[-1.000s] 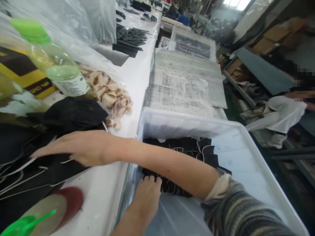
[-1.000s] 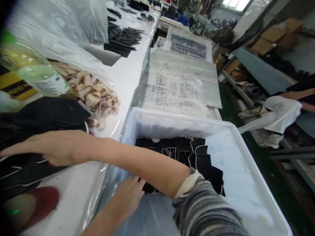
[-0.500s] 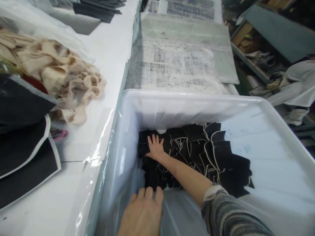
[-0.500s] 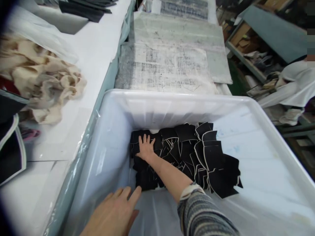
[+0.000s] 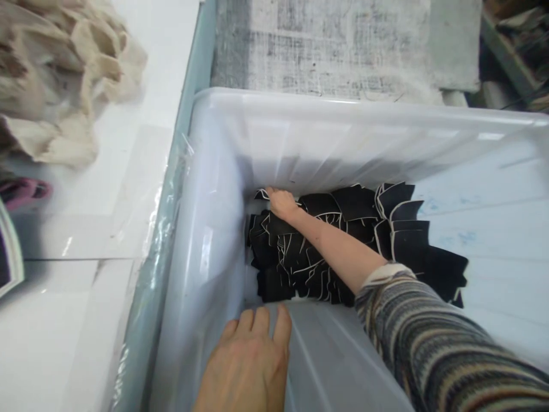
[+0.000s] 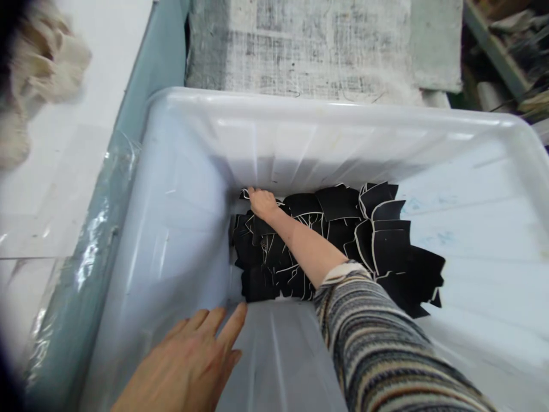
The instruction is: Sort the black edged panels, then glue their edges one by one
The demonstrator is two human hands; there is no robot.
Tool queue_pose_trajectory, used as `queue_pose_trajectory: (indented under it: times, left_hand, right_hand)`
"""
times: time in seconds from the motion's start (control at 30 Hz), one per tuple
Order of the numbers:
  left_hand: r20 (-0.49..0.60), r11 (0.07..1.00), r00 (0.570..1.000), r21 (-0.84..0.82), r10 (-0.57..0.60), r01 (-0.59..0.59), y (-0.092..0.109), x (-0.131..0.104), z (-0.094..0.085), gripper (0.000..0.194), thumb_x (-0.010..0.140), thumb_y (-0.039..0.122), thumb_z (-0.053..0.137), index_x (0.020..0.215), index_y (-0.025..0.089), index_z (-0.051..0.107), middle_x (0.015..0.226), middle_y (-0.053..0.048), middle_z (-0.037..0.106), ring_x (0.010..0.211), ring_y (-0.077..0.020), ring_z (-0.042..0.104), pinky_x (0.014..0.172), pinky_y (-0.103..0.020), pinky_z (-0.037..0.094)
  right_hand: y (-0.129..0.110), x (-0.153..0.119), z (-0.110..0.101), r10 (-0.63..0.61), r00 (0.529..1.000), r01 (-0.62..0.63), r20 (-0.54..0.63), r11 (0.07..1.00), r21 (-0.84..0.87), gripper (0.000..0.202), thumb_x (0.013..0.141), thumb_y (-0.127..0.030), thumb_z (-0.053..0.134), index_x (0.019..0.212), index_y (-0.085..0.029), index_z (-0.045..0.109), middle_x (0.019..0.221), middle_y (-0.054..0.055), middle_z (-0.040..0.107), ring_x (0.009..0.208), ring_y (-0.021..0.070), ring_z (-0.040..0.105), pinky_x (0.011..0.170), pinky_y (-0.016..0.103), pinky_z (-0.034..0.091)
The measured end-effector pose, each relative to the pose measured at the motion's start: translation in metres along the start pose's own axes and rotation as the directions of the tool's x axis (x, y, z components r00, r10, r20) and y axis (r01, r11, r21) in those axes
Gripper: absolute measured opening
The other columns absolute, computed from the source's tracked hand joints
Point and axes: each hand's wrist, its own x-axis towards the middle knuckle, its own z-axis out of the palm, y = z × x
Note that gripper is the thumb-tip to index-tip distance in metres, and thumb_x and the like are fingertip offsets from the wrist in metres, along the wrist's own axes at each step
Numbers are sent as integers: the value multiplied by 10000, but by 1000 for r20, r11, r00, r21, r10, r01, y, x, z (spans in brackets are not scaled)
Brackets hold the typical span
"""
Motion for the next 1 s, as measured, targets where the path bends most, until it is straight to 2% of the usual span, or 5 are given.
queue_pose_trajectory:
  times: [0.2, 0.4, 0.73, 0.87, 1.0]
  left_hand:
    - [26, 999, 999, -12, 34, -33, 6, 4, -2, 562, 829, 63, 371, 1362, 180, 505, 1064, -138, 662, 961, -301, 637, 782, -450, 553]
    - [57, 999, 997, -18, 49, -48, 5, 3, 3, 559, 845, 92, 360, 1385, 181, 475, 1079, -142, 654, 956, -302, 631, 766, -433, 546]
    - [-31, 993, 1000, -121, 3, -6, 0, -3, 11, 454, 876, 136, 373, 1295, 187, 539, 1028, -114, 647, 939, -224, 600, 785, -321, 493]
    - [7, 993, 999, -111, 36, -35, -1, -3, 11, 457, 887, 148, 380, 1318, 200, 521, 1032, -116, 647, 942, -238, 606, 772, -330, 499]
    - [70, 995, 996, -77, 61, -56, -2, -4, 8, 522, 877, 122, 372, 1386, 196, 461, 1090, -140, 645, 966, -284, 618, 773, -393, 520]
  right_hand:
    - [19, -61, 13, -60, 998, 61, 9, 995, -77, 455, 938, -215, 384, 1371, -81, 426, 1330, 267, 500, 1237, 357, 474, 1034, 575, 318]
    - [-30, -68, 64, 60, 998, -58, 28, 997, -58, 1211, 656, -779, 621, 1528, -82, 151, 1534, 345, 78, 1412, 517, 38, 1005, 772, -21]
    - [-101, -36, 88, 302, 953, -302, -32, 953, 3, 812, 853, -421, 564, 1526, -126, 219, 1568, 266, 72, 1430, 479, 12, 974, 813, -36]
    - [-109, -14, 92, 371, 926, -372, -74, 928, -2, 588, 935, -187, 352, 1516, -173, 263, 1571, 233, 132, 1438, 439, 87, 979, 814, 11]
    - [-94, -5, 84, 422, 906, -422, -38, 906, -9, 699, 899, -257, 496, 1531, -213, 200, 1562, 269, 107, 1427, 468, 94, 959, 821, 43]
